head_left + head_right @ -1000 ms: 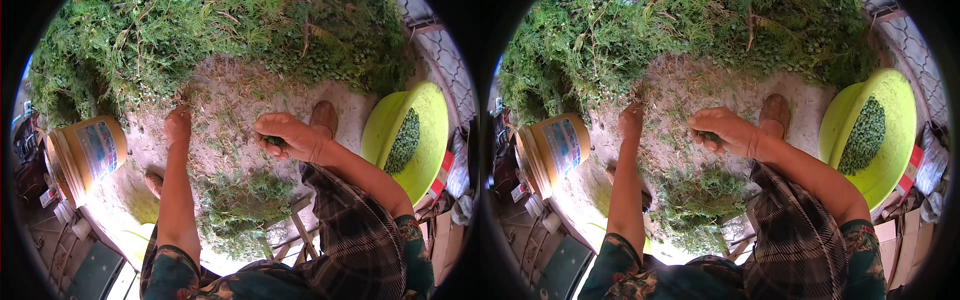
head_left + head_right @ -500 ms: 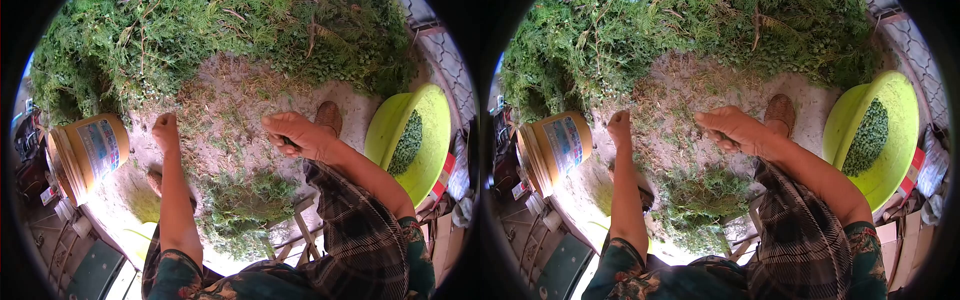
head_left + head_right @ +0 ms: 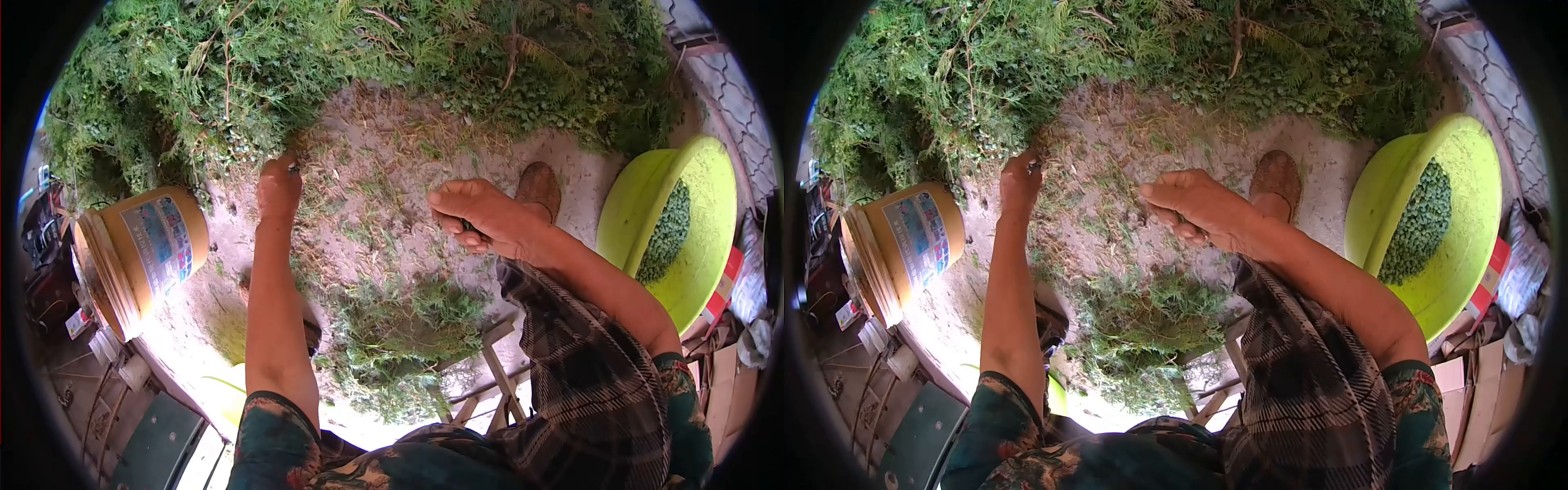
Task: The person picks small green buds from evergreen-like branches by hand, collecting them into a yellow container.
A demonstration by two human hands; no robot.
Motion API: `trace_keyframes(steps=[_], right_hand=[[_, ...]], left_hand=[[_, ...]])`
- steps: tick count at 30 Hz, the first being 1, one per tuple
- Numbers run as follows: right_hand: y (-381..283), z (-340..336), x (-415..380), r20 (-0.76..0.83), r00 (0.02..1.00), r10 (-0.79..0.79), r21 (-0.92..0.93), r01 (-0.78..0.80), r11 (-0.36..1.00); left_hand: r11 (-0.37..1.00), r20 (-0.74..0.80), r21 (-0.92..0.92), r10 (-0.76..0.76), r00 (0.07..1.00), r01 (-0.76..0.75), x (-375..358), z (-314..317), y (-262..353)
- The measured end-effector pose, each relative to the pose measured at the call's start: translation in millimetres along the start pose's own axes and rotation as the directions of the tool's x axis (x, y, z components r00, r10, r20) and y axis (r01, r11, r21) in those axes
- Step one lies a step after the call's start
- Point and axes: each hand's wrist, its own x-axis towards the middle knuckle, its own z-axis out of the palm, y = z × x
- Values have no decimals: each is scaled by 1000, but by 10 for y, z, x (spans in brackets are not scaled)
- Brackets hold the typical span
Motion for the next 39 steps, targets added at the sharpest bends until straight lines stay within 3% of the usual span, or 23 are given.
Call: trace_keyframes(steps=[2, 6, 7, 8, 9, 12, 13, 14, 15, 16, 18, 19, 20, 22, 24, 25, 27, 30, 31, 35, 37, 38, 39], right_hand=[[-1, 8, -2, -23, 1000, -14, -25, 13, 1000], [-10, -11, -3, -48, 999, -5, -14, 4, 1000], [-23, -15, -8, -31, 999, -18, 20, 18, 1000], [-33, -19, -16, -16, 999, -32, 54, 32, 998], [-13, -29, -3, -21, 999, -35, 55, 36, 998], [22, -19, 50, -59, 996, -65, 175, 75, 982], [14, 30, 38, -61, 998, -15, 278, 32, 960], [4, 80, 27, -56, 998, 35, 379, -12, 925], [-23, 126, -1, -47, 998, 31, 378, -11, 926], [-60, 160, -44, -37, 998, 42, 402, -23, 915], [-51, 85, -33, -30, 998, 51, 423, -33, 905], [13, -45, 27, 92, 994, 53, 472, -90, 877], [80, -151, 62, 213, 976, 48, 512, -154, 845], [84, -168, 16, 243, 969, 39, 526, -166, 834], [72, -179, 23, 271, 962, 23, 543, -172, 822], [77, -185, 27, 268, 963, 25, 523, -168, 836], [89, -200, 28, 260, 965, 31, 505, -164, 848], [85, -216, 13, 187, 979, 76, 516, -164, 841], [74, -213, 6, 156, 984, 83, 517, -153, 842], [78, -203, 68, 124, 991, 57, 463, -109, 879], [66, -167, 48, 108, 992, 67, 450, -109, 886], [60, -156, 40, 92, 993, 72, 436, -105, 894], [73, -170, 47, 92, 993, 71, 438, -104, 893]], left_hand=[[990, 86, 123, -81, 993, 70, 21, 53, 37], [998, 18, 36, -50, 999, 49, -79, -3, 119], [945, 26, -236, -227, 974, 226, -115, -64, 178], [789, 83, -486, -386, 919, 376, -166, -139, 268], [580, 197, -709, -385, 902, 402, -241, -327, 551], [525, 275, -777, -214, 937, 348, -530, -747, 1393], [551, 315, -768, -121, 941, 327, -646, -804, 1584], [671, 217, -735, 98, 971, 97, -743, -798, 1703], [633, 144, -772, 265, 954, -59, -755, -899, 1922], [654, 177, -754, 292, 940, -61, -784, -896, 1992], [706, 168, -708, 183, 969, -11, -756, -848, 1814], [697, 236, -678, -94, 967, 233, -651, -872, 1726], [620, 295, -632, -361, 885, 464, -493, -899, 1594], [778, 156, -471, -390, 907, 416, -255, -560, 840], [933, -74, -174, -330, 941, 314, 1, -209, 207], [934, -69, -173, -329, 942, 313, 121, -168, 140], [924, -59, 58, -375, 925, 378, 304, -71, 49], [928, -76, 27, -368, 927, 371, 452, 131, -141], [942, -33, -98, -325, 945, 320, 453, 121, -141], [949, -7, -55, -312, 950, 311, 404, 69, -52], [694, 69, -568, -496, 866, 443, 346, 20, -15], [695, 69, -567, -495, 866, 442, 306, 50, -72], [275, 208, -873, -537, 818, 403, 256, 81, -142]])
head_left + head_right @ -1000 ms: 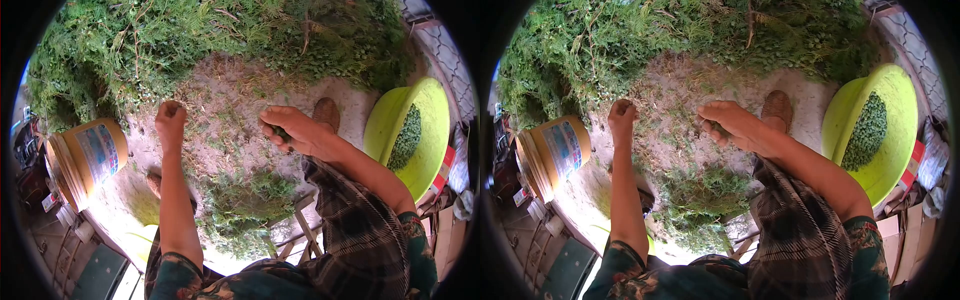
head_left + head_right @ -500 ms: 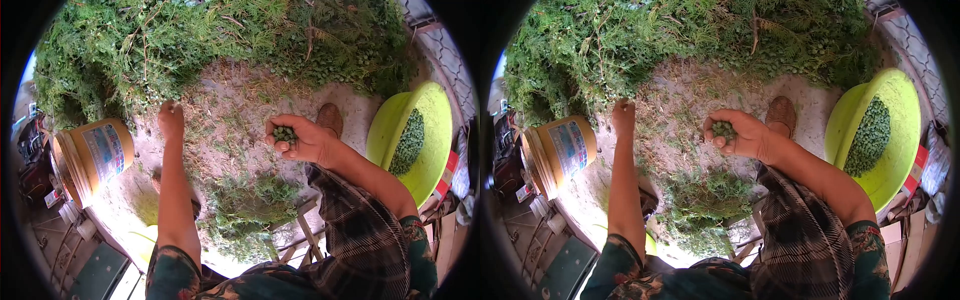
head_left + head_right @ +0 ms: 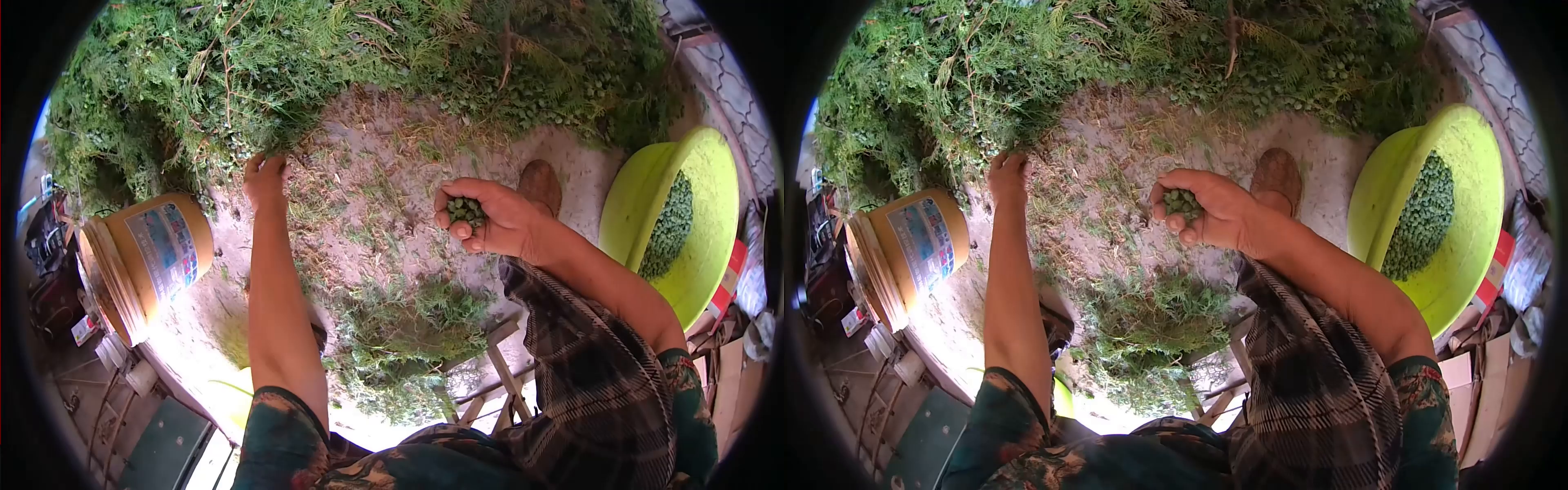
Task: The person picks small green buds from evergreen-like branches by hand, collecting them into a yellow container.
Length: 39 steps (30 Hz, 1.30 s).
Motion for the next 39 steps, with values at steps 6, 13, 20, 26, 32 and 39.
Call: trace_keyframes(steps=[6, 13, 20, 26, 32, 39], right_hand=[[7, -8, 25, 19, 1000, -3, 28, 3, 1000], [-85, 38, -45, 96, 995, -15, 34, 12, 999], [-597, 91, -1156, 46, 761, -647, 58, 644, 763], [-611, -141, -1982, -101, 34, -994, -958, 266, 107], [-381, 394, -1628, -14, 167, -986, -807, 580, 110], [-268, 419, -883, 253, 868, -427, 181, 392, 902]], left_hand=[[415, 595, -759, 127, 794, 502, -749, 105, 196], [293, 705, -698, 120, 699, 653, -1395, 576, 638], [285, 820, -573, 194, 539, 769, -1804, 830, 972], [206, 838, -545, 130, 529, 813, -2192, 1067, 1387], [375, 818, -539, 19, 575, 754, -2511, 1201, 1661], [991, 668, -122, 46, 743, 48, -2792, 1311, 1855]])
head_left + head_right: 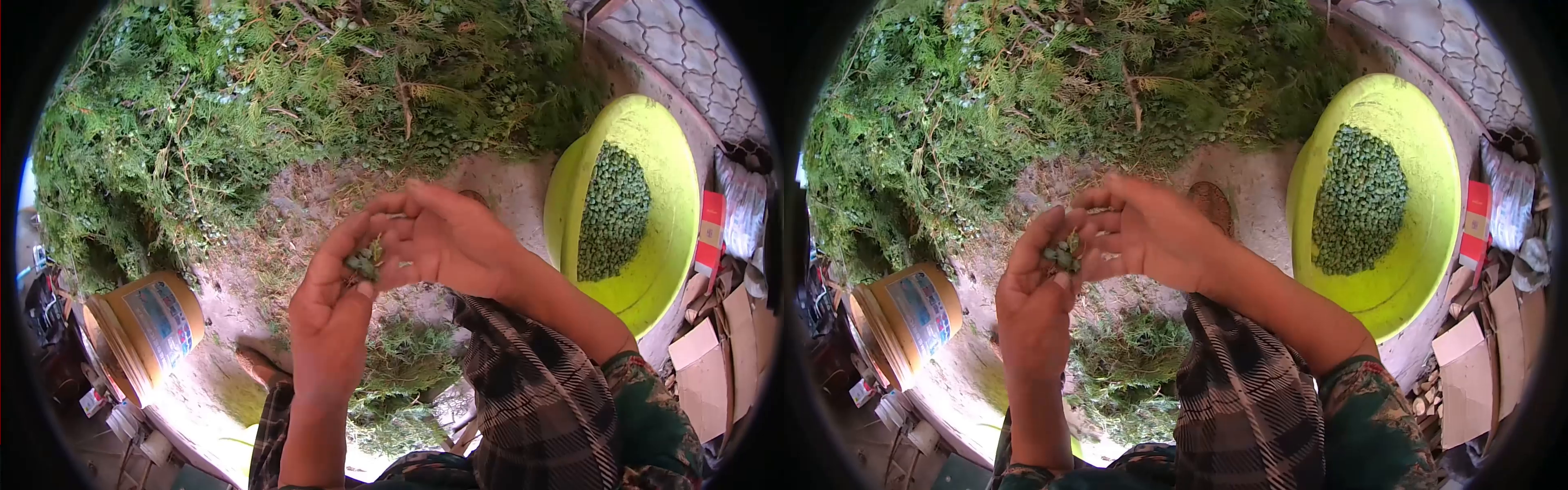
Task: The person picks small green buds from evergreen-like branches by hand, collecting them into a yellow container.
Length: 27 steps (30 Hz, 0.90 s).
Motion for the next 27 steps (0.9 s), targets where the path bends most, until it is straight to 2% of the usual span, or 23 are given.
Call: trace_keyframes(steps=[1, 5, 7, 8, 10, 11, 13, 16, 18, 21, 23, 24, 25, 26, 27], right_hand=[[15, -27, 10, 45, 996, 73, 60, -76, 995], [126, -23, 52, 31, 996, 80, 128, -83, 988], [123, 2, 65, 6, 999, 52, 127, -53, 991], [122, 0, 62, 6, 999, 52, 129, -53, 990], [116, -4, 58, 0, 999, 37, 137, -37, 990], [104, 12, 48, -1, 999, 38, 138, -38, 990], [69, 62, 16, -8, 998, 65, 116, -64, 991], [46, 57, 8, 6, 995, 95, 95, -95, 991], [60, 43, 16, 2, 997, 81, 86, -81, 993], [53, 81, 10, -29, 998, 62, 74, -60, 995], [66, 57, 11, -59, 997, 59, 72, -54, 996], [89, -10, 14, -55, 998, 40, -173, -49, 984], [90, -28, 11, -46, 999, 25, -406, -41, 913], [71, -25, -13, -48, 998, 31, -405, -47, 913], [31, 8, -44, 12, 993, 119, -345, -108, 933]], left_hand=[[981, 34, 153, 112, 993, -116, 3, -23, -41], [964, 85, 232, 115, 990, -132, -33, 23, -31], [921, 57, 249, 295, 954, -300, -40, 45, -86], [921, 57, 250, 293, 954, -298, -51, 84, -95], [942, -146, 107, 331, 932, -317, -80, 165, -94], [943, -147, 107, 330, 933, -316, -82, 160, -70], [940, -266, 128, 339, 902, -315, -80, 115, -15], [964, -247, 77, 265, 932, -254, -125, -160, 48], [969, -294, 44, 246, 924, -244, -79, -183, 39], [975, -295, -213, -9, 955, -57, -11, -63, 90], [962, -250, -272, -45, 967, -26, -9, -151, -17], [945, -203, -328, -76, 976, 6, -13, -194, -67], [957, -198, -288, -91, 976, 31, -23, -212, -86], [957, -203, -290, -95, 975, 33, -27, -275, -128], [937, -94, -348, -57, 994, 21, -28, -373, -191]])
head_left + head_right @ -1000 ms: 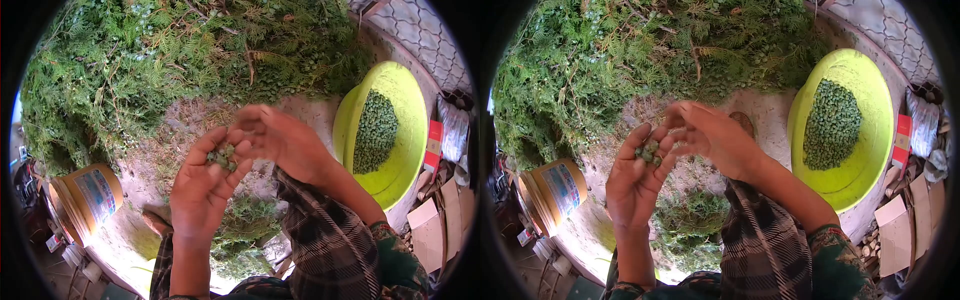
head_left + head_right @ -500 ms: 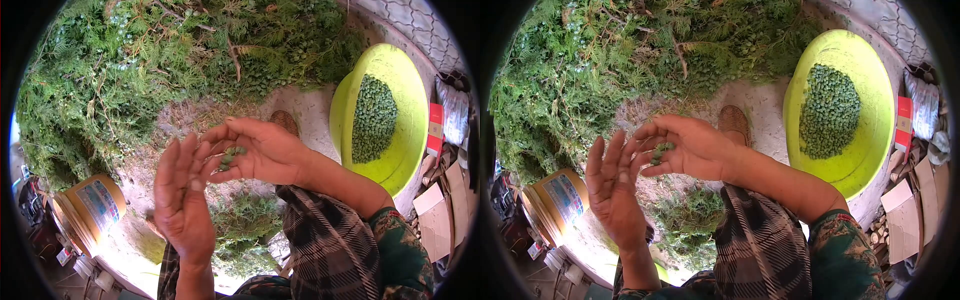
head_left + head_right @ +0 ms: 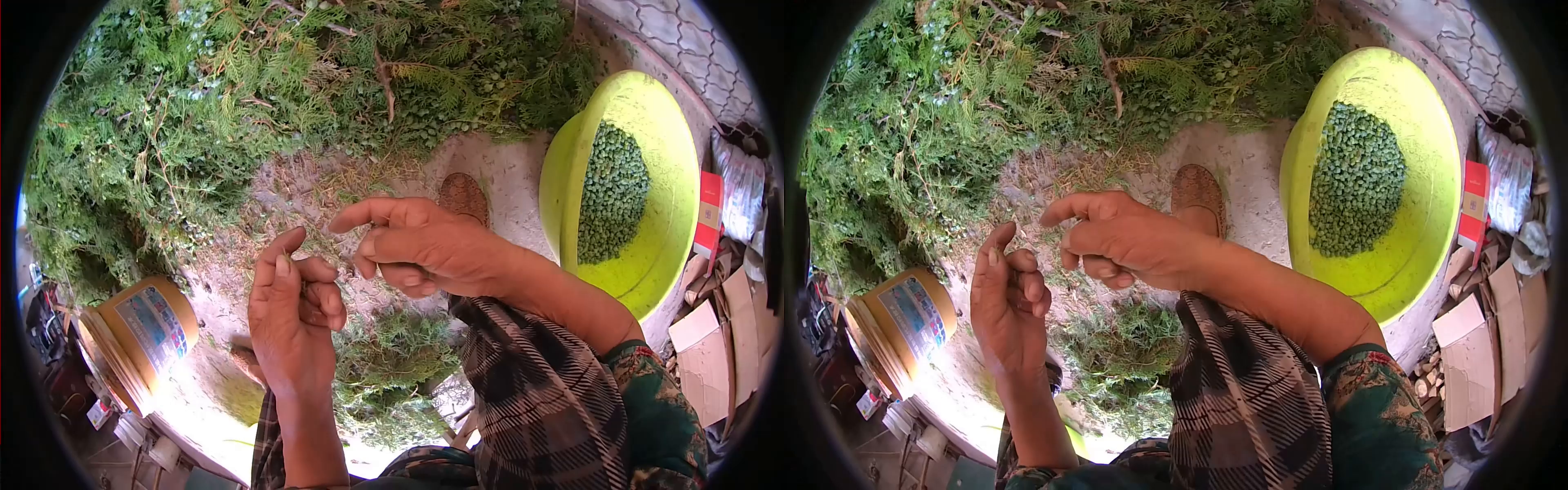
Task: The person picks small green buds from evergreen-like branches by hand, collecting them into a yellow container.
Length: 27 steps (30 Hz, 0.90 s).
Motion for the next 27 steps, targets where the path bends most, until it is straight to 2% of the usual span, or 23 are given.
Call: trace_keyframes(steps=[1, 2, 3, 4, 5, 8, 10, 11, 12, 13, 15, 16, 17, 19, 20, 21, 22, 23, 24, 26, 27], right_hand=[[-36, 2, -20, 92, 994, 58, 61, -64, 996], [-31, -86, 3, 179, 982, 61, 173, -92, 981], [-9, -131, 48, 184, 981, 68, 171, -101, 980], [10, -172, 85, 90, 995, 31, 277, -55, 959], [33, -226, 116, -13, 1000, -2, 374, 6, 928], [129, -287, 169, -52, 998, 26, 474, 2, 880], [175, -264, 192, -69, 997, 47, 510, -5, 860], [186, -262, 196, -96, 993, 65, 474, -12, 881], [197, -256, 208, -118, 989, 85, 436, -25, 900], [251, -316, 227, -90, 991, 95, 432, -47, 901], [419, -457, 297, 56, 990, 130, 439, -141, 887], [355, -278, 282, -118, 965, 234, 407, -167, 898], [371, -287, 292, -103, 965, 242, 402, -182, 898], [383, -413, 223, -117, 962, 245, 362, -189, 913], [377, -458, 210, -110, 958, 266, 444, -192, 875], [375, -494, 207, -107, 957, 269, 444, -196, 874], [372, -527, 202, -94, 969, 227, 466, -158, 870], [378, -544, 200, -84, 979, 184, 490, -120, 863], [379, -527, 203, -86, 979, 187, 492, -121, 862], [346, -468, 214, -195, 962, 193, 425, -95, 900], [346, -461, 223, -199, 960, 195, 425, -95, 900]], left_hand=[[998, 115, -62, 8, 993, -1, 1, -85, -38], [998, 106, -65, 12, 994, -5, 16, -124, -91], [999, -74, 46, -5, 997, 9, 54, -149, -140], [988, -247, 150, -5, 969, 44, 76, -156, -165], [988, -245, 146, -6, 970, 43, 77, -158, -168], [994, -325, 106, 15, 946, 21, 49, -135, -184], [950, -349, 305, 179, 920, -69, -13, 6, -217], [926, -303, 375, 172, 937, -49, -54, 52, -257], [938, -181, 343, 118, 977, -50, -86, 105, -292], [948, -59, 313, 73, 996, -51, -111, 149, -319], [857, 96, 494, 113, 989, -146, -117, 184, -422], [705, 251, 650, 153, 956, -283, -77, 127, -421], [701, 238, 655, 164, 957, -283, -83, 82, -375], [739, 129, 658, 75, 989, -142, -88, -12, -213], [754, -76, 656, 120, 990, -41, 21, -151, -181], [766, -213, 643, 184, 960, -4, 174, -301, -121], [593, -213, 805, 271, 939, 12, 359, -683, -164], [356, -125, 935, 351, 928, -8, 524, -982, -194], [323, -319, 917, 240, 917, 234, 688, -1152, -153], [140, -176, 983, 488, 855, 123, 1039, -1516, -301], [142, -177, 982, 485, 856, 123, 1197, -1573, -346]])
